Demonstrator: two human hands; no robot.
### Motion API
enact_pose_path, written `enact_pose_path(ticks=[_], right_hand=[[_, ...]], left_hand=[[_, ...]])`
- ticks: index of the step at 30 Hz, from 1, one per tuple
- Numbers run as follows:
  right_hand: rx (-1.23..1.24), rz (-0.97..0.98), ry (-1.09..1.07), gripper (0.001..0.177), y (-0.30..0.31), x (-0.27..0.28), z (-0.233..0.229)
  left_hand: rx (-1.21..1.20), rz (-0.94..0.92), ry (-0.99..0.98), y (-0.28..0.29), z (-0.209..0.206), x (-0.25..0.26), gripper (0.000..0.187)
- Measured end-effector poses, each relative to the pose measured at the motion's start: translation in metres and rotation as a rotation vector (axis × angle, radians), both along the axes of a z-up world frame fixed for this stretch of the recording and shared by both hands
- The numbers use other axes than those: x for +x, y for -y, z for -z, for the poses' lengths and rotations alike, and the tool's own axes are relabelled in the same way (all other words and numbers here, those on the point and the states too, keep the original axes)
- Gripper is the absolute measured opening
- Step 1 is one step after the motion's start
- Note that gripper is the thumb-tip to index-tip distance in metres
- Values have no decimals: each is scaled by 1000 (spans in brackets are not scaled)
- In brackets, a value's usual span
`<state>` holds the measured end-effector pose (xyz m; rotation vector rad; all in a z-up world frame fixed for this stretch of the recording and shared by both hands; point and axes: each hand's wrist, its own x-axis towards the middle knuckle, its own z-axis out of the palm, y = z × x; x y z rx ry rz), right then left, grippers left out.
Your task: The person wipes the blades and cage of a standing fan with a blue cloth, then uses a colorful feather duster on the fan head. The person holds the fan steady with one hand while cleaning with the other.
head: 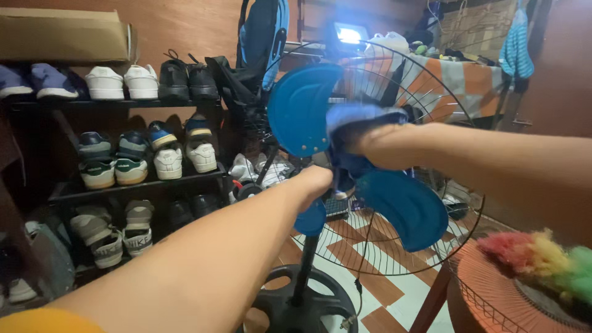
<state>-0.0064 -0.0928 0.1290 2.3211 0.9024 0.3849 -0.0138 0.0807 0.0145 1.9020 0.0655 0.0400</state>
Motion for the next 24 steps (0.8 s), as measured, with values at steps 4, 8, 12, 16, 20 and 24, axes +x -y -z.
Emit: enact_pose_path(ticks=[4,8,12,16,20,24], right_hand=[[24,29,-135,47,-1,-5,-16],[103,-215,31,50,2,-23,-32],[427,-49,-40,56,6,-51,-40],[362,-576,351,29,9,-91,-72],[488,-669,195,34,18,-129,-59],[530,-412,-105,42,20,-149,16]], left_hand=[[13,20,-5,-2,-3,0,67],[4,46,1,-8,-5,-4,67],[-8,96,5,-7,-3,-5,67],[-2,147,-3,-9,1,-3,67],[31,202,17,-4,3,5,67],[106,175,121,-3,10,8,68]])
